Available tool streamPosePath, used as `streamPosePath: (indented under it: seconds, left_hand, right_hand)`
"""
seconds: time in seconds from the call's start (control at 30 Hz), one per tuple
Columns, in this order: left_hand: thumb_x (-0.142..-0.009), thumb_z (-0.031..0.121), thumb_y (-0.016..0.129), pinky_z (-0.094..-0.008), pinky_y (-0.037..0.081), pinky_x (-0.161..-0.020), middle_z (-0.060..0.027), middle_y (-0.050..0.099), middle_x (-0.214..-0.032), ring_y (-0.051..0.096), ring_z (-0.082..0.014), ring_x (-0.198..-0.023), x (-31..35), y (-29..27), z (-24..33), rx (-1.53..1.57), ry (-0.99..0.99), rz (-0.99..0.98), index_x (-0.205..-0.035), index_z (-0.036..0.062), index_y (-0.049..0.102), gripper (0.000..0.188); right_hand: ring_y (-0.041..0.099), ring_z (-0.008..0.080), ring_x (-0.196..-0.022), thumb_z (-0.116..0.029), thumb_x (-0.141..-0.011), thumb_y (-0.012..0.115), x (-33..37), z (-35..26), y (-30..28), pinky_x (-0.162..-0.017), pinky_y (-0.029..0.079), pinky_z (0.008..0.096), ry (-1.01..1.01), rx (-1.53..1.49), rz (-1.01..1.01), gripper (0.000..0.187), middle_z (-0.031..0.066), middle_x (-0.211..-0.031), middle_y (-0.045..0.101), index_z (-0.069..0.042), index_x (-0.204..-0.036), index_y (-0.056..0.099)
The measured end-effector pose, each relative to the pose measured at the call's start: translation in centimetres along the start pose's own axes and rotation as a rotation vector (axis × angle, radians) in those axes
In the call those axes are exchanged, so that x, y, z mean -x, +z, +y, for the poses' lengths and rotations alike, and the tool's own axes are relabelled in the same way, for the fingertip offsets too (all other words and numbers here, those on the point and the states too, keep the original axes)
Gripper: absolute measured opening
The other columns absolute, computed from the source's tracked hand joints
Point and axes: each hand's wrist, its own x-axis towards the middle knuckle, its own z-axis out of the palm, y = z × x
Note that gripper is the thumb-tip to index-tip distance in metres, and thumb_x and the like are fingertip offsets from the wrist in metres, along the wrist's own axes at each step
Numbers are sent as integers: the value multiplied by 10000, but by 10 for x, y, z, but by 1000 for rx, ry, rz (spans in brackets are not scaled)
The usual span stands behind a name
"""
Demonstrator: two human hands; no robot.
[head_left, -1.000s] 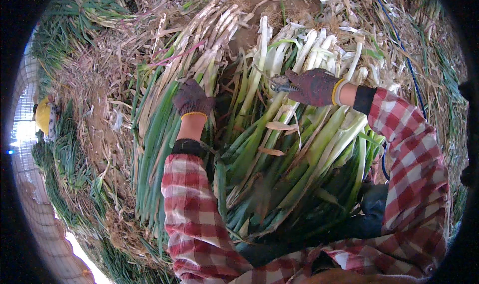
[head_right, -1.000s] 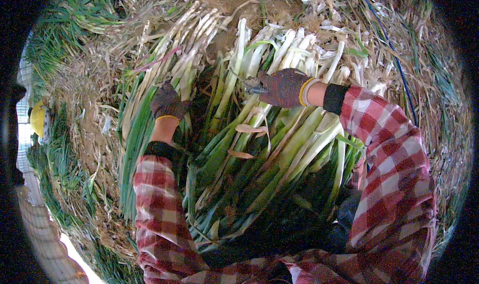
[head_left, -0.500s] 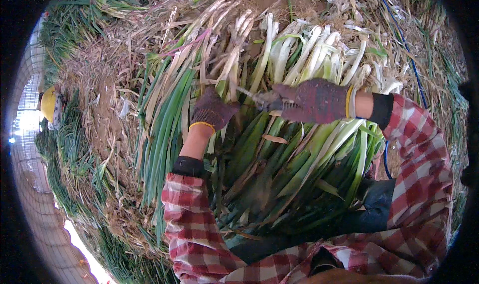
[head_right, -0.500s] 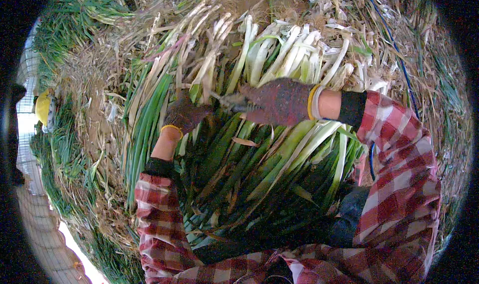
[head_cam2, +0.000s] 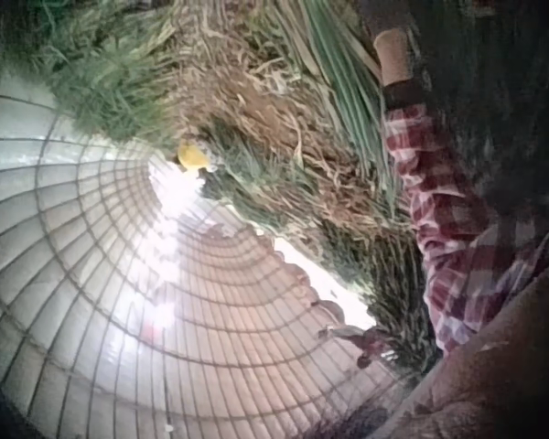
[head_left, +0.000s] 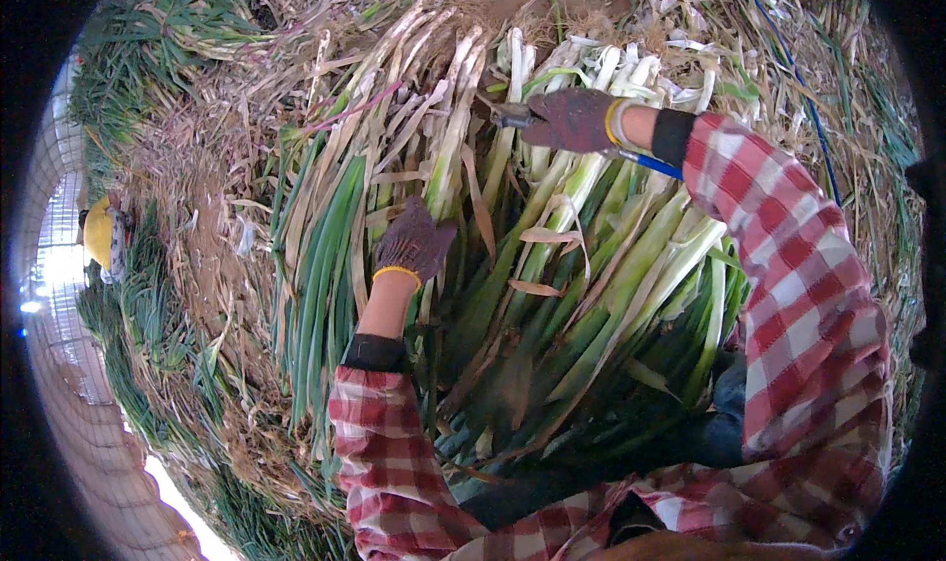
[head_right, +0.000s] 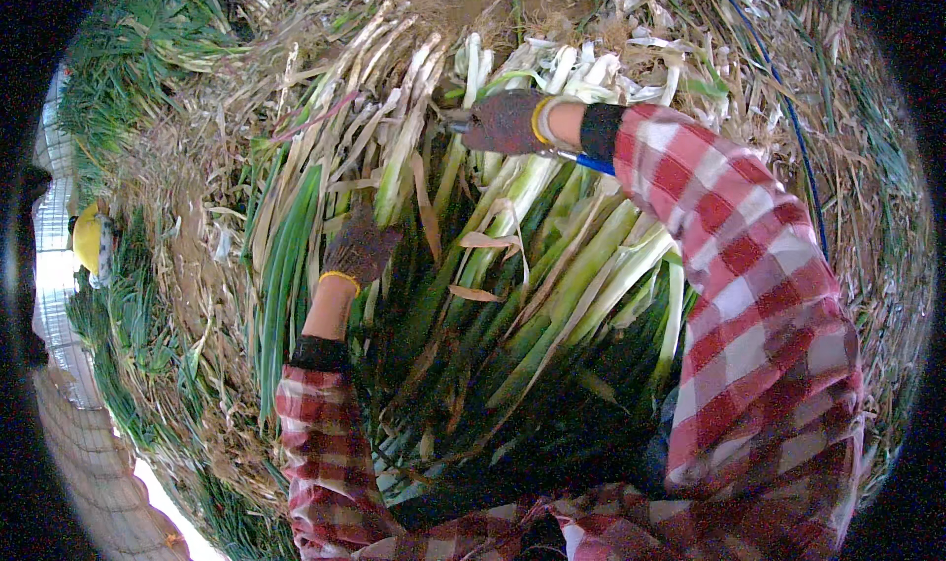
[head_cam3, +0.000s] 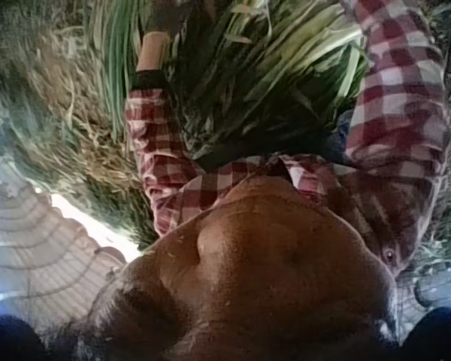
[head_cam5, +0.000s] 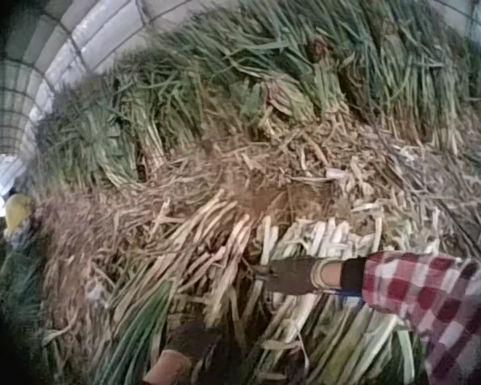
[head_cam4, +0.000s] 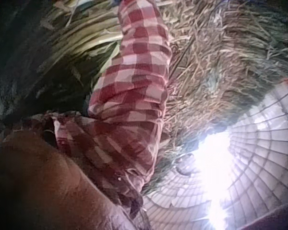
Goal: The person sits on the ground and uses a knife to trim the outer layers and tips of long green leaves. They repeatedly gather sections of the leaves, cut them, and place the trimmed pieces aside.
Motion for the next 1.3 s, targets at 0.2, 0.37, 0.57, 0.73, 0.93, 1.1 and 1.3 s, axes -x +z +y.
streamPosePath:
  seconds: [0.2, 0.37, 0.57, 0.73, 0.93, 1.1, 1.3]
  left_hand:
    - [-898, 416, 566, -474, 481, -926, -311, 588, -1191, 600, -435, -1085, 11, 1, 0, -31, -61, 105, -1225, -73, 411, 608]
    - [-898, 413, 563, -476, 477, -940, -304, 593, -1192, 599, -433, -1089, 8, -8, 12, 45, -239, -92, -1359, -42, 351, 682]
    - [-901, 416, 557, -476, 473, -951, -298, 584, -1219, 596, -434, -1094, 7, -8, 6, 35, -248, -69, -1403, -49, 327, 722]
    - [-905, 410, 571, -477, 482, -937, -307, 586, -1208, 598, -441, -1083, 6, -1, 0, 28, -150, 24, -1422, -60, 299, 750]
    - [-897, 391, 606, -498, 501, -877, -303, 609, -1146, 620, -441, -1025, 11, -6, 6, 21, -190, 19, -1304, -45, 386, 636]
    - [-876, 352, 626, -497, 501, -869, -271, 611, -1098, 602, -422, -1034, 16, -8, 16, -22, -105, 51, -1187, -10, 474, 501]
    - [-828, 360, 647, -465, 498, -858, -203, 585, -1082, 573, -375, -1026, 28, -2, 35, -178, -3, 125, -1094, 20, 573, 438]
  right_hand:
    - [666, 391, -833, -570, -885, 497, -52, 31, 7, -798, 503, 476, 66, 69, 69, 621, 206, -931, 699, 11, -1010, 677]
    - [663, 381, -911, -477, -921, 506, -23, -5, -8, -816, 503, 464, 121, -46, -148, 513, 228, -998, 680, -38, -1144, 649]
    - [644, 403, -863, -475, -938, 522, 19, -20, -8, -790, 486, 485, -124, -74, -132, 513, 232, -876, 650, -26, -1185, 543]
    - [646, 410, -904, -495, -938, 499, -19, 7, -13, -830, 483, 491, 61, 11, -135, 550, 233, -910, 662, 1, -1168, 563]
    - [612, 414, -1066, -521, -925, 505, -87, 44, 9, -910, 473, 486, 156, 115, -72, 624, 256, -1137, 634, 39, -1191, 572]
    - [621, 403, -1057, -556, -929, 471, -89, 48, 12, -903, 478, 478, 96, 160, 4, 652, 252, -1123, 642, 17, -1229, 552]
    - [648, 428, -891, -469, -914, 540, -27, 19, 3, -804, 493, 498, 43, 131, 15, 543, 234, -919, 668, -12, -1207, 526]
